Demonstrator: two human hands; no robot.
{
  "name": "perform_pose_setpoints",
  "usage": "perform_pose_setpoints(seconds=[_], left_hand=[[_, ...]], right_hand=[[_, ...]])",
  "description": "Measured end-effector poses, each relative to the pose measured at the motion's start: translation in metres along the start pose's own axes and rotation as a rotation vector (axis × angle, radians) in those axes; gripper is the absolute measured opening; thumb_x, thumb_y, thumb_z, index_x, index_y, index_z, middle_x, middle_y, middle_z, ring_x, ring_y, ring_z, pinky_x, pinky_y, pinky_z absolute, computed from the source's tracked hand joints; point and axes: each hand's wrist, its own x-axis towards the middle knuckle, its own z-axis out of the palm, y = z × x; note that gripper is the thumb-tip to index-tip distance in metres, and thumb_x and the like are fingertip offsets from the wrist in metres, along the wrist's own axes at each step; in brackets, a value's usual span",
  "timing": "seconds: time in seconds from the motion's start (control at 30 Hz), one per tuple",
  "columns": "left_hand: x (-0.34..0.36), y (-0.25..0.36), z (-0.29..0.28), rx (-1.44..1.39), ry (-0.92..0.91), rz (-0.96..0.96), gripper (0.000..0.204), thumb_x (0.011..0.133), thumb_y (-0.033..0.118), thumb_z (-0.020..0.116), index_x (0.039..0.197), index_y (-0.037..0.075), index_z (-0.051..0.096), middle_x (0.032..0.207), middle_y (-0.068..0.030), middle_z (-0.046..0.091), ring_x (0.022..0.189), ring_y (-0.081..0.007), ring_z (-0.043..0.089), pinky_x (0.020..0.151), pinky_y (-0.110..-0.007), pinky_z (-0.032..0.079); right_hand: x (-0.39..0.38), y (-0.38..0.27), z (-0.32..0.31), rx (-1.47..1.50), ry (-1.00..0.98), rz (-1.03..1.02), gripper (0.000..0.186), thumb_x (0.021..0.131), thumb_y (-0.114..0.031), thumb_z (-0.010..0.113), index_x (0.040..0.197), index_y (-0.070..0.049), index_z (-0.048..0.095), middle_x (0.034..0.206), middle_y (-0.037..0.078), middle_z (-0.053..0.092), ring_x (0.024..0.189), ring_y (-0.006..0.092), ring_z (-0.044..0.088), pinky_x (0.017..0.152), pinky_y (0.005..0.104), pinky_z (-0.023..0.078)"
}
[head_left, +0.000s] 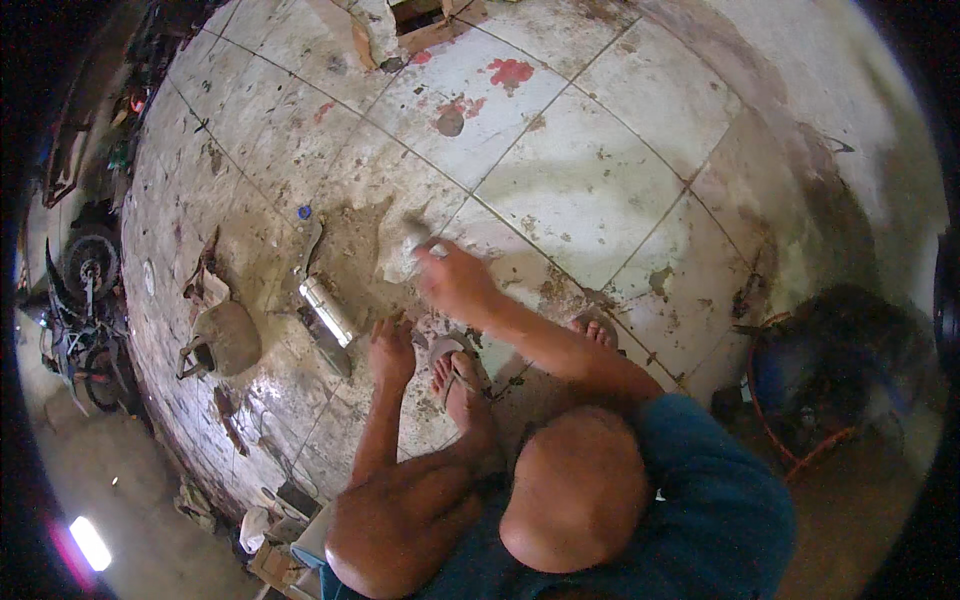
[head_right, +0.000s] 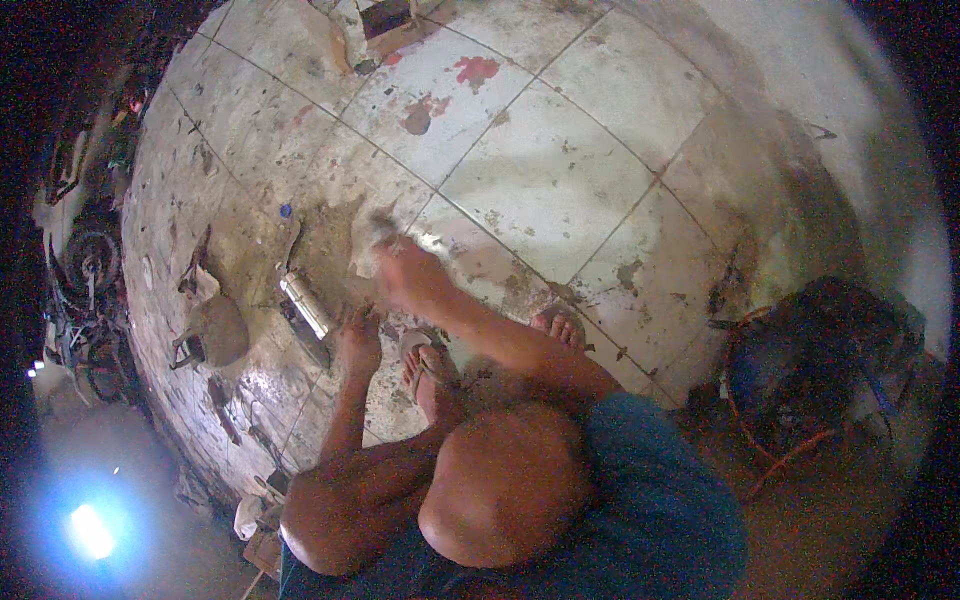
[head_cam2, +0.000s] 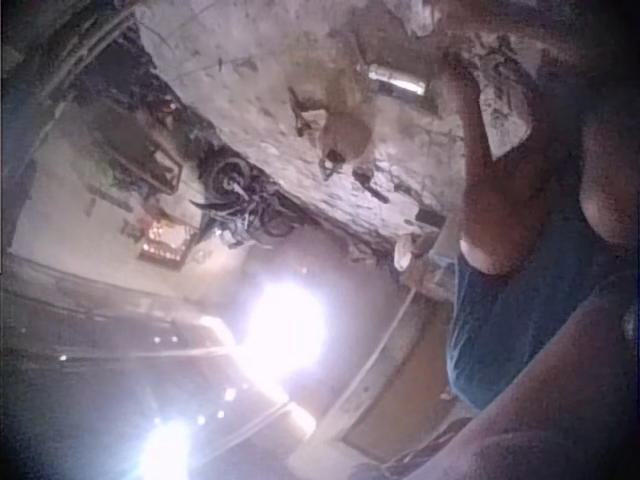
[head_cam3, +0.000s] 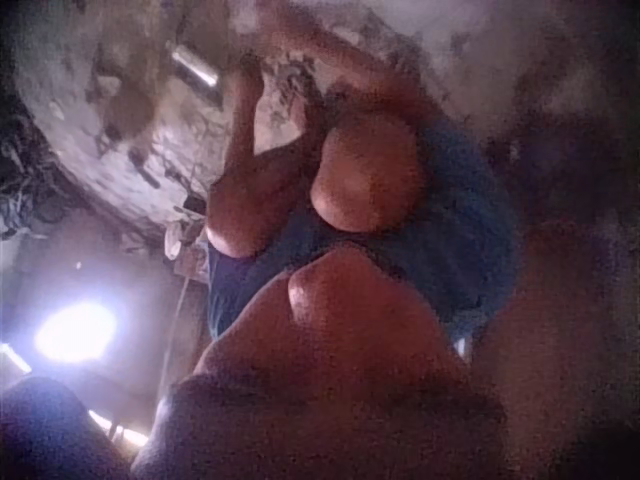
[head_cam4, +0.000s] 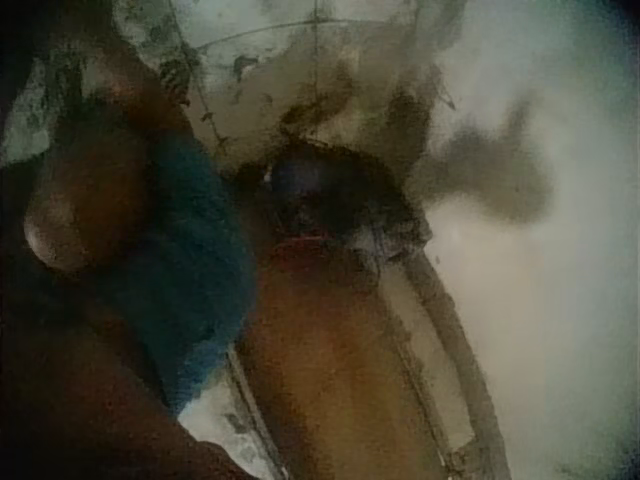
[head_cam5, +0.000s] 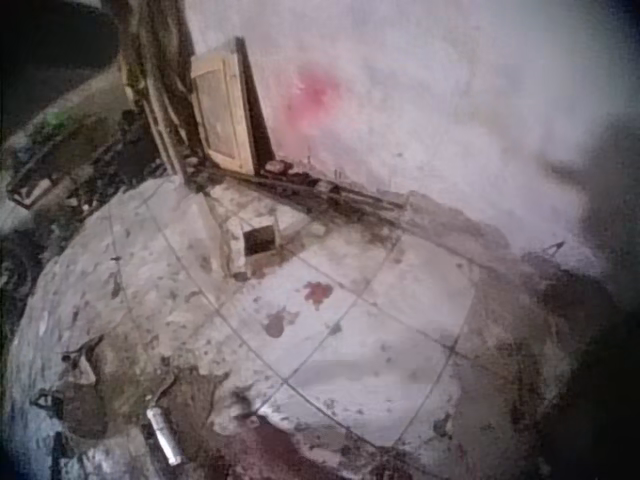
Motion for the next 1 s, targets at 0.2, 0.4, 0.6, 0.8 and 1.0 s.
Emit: perform_pose_setpoints(seconds=[0.2,0.4,0.6,0.8,1.0], left_hand=[[-0.019,-0.004,-0.045,-0.005,0.048,-0.143,0.03,0.098,0.019,0.059,0.123,0.003,0.066,0.113,-0.0261,0.067,0.104,-0.0472,0.063,0.088,-0.053,0.052],[0.025,0.027,-0.01,-0.181,-0.066,0.031,0.03,0.099,0.016,0.058,0.125,0.002,0.065,0.117,-0.0254,0.066,0.106,-0.046,0.064,0.09,-0.05,0.052],[0.029,-0.027,-0.032,-0.012,0.051,0.176,0.037,0.102,0.021,0.057,0.128,-0.005,0.062,0.119,-0.0287,0.066,0.108,-0.0468,0.063,0.092,-0.049,0.052],[0.01,-0.024,-0.019,-0.175,0.024,-0.113,0.037,0.102,0.023,0.056,0.121,-0.007,0.066,0.116,-0.0293,0.067,0.107,-0.0471,0.063,0.093,-0.047,0.051],[0.049,0.064,-0.033,-0.114,-0.155,-0.059,0.037,0.102,0.022,0.057,0.127,-0.005,0.064,0.116,-0.0283,0.067,0.108,-0.0441,0.065,0.091,-0.048,0.051]], right_hand=[[-0.074,0.074,-0.154,-0.636,0.454,0.45,0.023,0.085,-0.005,0.066,0.108,-0.003,0.062,0.093,0.021,0.063,0.081,0.0426,0.063,0.07,0.0488,0.053],[-0.117,0.062,-0.017,0.085,-0.148,-0.04,0.02,0.078,-0.012,0.069,0.097,-0.006,0.065,0.097,0.021,0.065,0.093,0.0427,0.062,0.078,0.0511,0.051],[-0.081,0.056,-0.133,0.121,0.398,0.132,0.037,0.081,0.004,0.063,0.117,-0.004,0.067,0.112,0.019,0.068,0.104,0.0356,0.067,0.091,0.0412,0.054],[-0.195,0.157,-0.283,-0.729,0.642,0.882,0.029,0.083,-0.01,0.064,0.11,0.0,0.066,0.103,0.021,0.066,0.089,0.0362,0.066,0.076,0.0455,0.054],[-0.147,0.059,-0.102,-0.369,-0.056,0.477,0.025,0.08,-0.006,0.065,0.104,-0.002,0.067,0.111,0.02,0.066,0.105,0.0373,0.063,0.089,0.0462,0.054]])
